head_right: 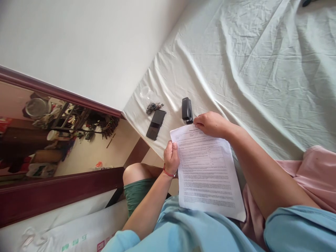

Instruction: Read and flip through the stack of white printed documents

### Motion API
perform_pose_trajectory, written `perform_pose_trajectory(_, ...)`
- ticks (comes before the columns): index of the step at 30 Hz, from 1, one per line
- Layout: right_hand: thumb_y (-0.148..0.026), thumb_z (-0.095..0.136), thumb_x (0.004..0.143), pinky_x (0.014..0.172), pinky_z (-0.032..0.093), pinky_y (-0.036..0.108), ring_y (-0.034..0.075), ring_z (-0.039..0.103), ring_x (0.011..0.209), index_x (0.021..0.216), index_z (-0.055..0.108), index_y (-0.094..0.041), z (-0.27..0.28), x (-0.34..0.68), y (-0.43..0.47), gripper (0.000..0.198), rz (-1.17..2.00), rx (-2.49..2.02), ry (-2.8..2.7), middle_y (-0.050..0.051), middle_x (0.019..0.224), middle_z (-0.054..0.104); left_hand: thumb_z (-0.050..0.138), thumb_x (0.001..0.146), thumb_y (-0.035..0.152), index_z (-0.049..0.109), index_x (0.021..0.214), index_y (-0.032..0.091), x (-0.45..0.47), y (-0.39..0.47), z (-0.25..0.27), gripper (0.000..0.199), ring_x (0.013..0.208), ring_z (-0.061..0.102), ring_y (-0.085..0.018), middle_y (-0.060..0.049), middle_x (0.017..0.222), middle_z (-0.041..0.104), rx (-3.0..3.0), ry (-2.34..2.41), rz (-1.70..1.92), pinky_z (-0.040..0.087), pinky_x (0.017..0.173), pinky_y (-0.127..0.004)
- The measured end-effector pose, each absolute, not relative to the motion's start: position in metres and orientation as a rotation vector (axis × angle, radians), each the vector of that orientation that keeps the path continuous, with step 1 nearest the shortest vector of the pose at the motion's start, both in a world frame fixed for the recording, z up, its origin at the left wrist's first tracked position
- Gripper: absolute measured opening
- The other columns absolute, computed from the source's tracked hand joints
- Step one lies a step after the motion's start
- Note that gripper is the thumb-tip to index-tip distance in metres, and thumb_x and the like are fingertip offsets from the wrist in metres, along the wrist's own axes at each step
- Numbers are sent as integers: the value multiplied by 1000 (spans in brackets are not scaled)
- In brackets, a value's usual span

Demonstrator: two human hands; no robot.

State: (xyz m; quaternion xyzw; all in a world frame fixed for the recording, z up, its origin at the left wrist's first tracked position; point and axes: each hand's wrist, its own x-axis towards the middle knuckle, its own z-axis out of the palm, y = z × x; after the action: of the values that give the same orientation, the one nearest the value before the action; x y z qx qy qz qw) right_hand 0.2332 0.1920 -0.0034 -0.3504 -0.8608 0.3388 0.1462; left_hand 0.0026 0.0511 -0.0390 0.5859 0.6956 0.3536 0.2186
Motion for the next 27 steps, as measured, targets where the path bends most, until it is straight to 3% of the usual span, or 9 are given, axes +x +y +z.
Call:
perform_pose_trajectory(14, -32, 42, 101, 83, 48, 36, 23, 70, 90, 101, 75, -20, -3, 232, 191, 36, 984, -1033, -2485, 8, 104, 78, 35, 108, 62, 45, 83, 24, 1, 50, -38, 46, 63, 46, -16, 2, 68, 50, 1591, 1848, 1012, 34, 62, -30)
perform_pose_trajectory(27, -33, 42, 101, 83, 48, 35, 22, 70, 89, 99, 74, -20, -3, 232, 190, 34, 1017, -1004, -2449, 7, 103, 78, 43, 104, 68, 49, 81, 23, -1, 54, -34, 51, 68, 46, -16, 2, 71, 51, 1391, 1744, 1097, 38, 66, -30)
